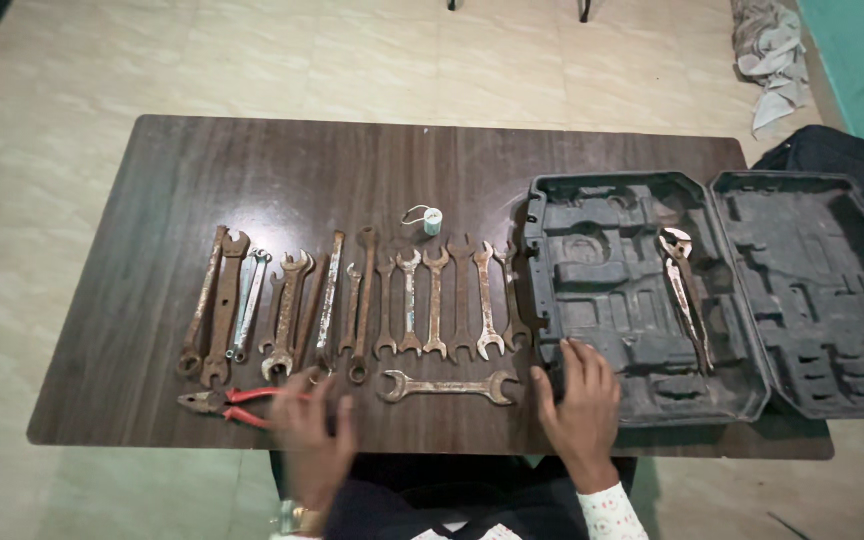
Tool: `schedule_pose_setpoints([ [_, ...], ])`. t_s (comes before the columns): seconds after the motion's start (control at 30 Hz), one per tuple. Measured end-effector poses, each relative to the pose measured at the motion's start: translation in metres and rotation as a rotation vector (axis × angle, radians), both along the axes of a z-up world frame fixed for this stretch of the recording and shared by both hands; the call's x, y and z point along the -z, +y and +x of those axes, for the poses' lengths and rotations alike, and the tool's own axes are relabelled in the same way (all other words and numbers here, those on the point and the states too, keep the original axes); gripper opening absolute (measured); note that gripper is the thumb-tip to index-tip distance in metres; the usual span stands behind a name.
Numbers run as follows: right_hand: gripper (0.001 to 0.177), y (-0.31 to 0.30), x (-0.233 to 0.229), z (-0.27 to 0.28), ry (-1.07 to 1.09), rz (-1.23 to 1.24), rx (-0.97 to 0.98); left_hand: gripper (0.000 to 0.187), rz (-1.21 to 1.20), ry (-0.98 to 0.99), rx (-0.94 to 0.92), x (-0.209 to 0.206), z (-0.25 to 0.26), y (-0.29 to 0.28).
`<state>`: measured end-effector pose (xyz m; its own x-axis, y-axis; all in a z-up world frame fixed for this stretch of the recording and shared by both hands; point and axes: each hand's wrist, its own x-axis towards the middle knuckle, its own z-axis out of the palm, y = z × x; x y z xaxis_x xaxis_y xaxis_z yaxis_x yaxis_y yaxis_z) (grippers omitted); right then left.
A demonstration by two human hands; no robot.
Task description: The person empties a toolbox onto a table, then systematically picks up each wrench and pair of pliers and places them back into the toolbox compartments.
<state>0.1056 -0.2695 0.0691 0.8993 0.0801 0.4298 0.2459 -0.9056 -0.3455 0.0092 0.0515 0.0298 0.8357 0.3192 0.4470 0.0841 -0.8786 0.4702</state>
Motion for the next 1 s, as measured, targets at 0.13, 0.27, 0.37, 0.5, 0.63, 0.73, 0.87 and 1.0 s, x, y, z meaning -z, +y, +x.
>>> schedule_pose_setpoints([
  [0.13,0.045,0.002,-0.001,0.002,0.009,0.02,0.034,0.047,0.112,0.066,-0.022,0.004,-0.021,0.056],
  [0.27,0.046,0.002,0.002,0.0,0.01,-0.01,0.053,0.057,0.079,0.136,0.042,0.01,-0.03,0.072],
  [0.37,0.043,0.003,0.002,-0.001,0.006,-0.01,0.061,0.072,0.087,0.179,0.059,0.009,-0.029,0.075],
  [0.5,0.043,0.003,0.002,-0.002,0.003,-0.009,0.073,0.077,0.106,0.213,0.078,0.006,-0.024,0.081],
  [0.63,0.042,0.003,0.003,0.0,0.001,-0.007,0.075,0.076,0.096,0.226,0.096,0.012,-0.021,0.089],
  [0.73,0.042,0.002,0.005,-0.001,0.005,-0.027,0.074,0.078,0.111,0.23,0.128,0.026,-0.023,0.096],
  [0.87,0.041,0.002,0.005,-0.001,-0.01,-0.001,0.074,0.085,0.151,0.133,0.174,0.046,-0.027,0.101],
  [1.0,0.039,0.001,0.005,-0.002,-0.025,0.037,0.068,0.085,0.135,-0.057,0.111,0.049,-0.032,0.097],
])
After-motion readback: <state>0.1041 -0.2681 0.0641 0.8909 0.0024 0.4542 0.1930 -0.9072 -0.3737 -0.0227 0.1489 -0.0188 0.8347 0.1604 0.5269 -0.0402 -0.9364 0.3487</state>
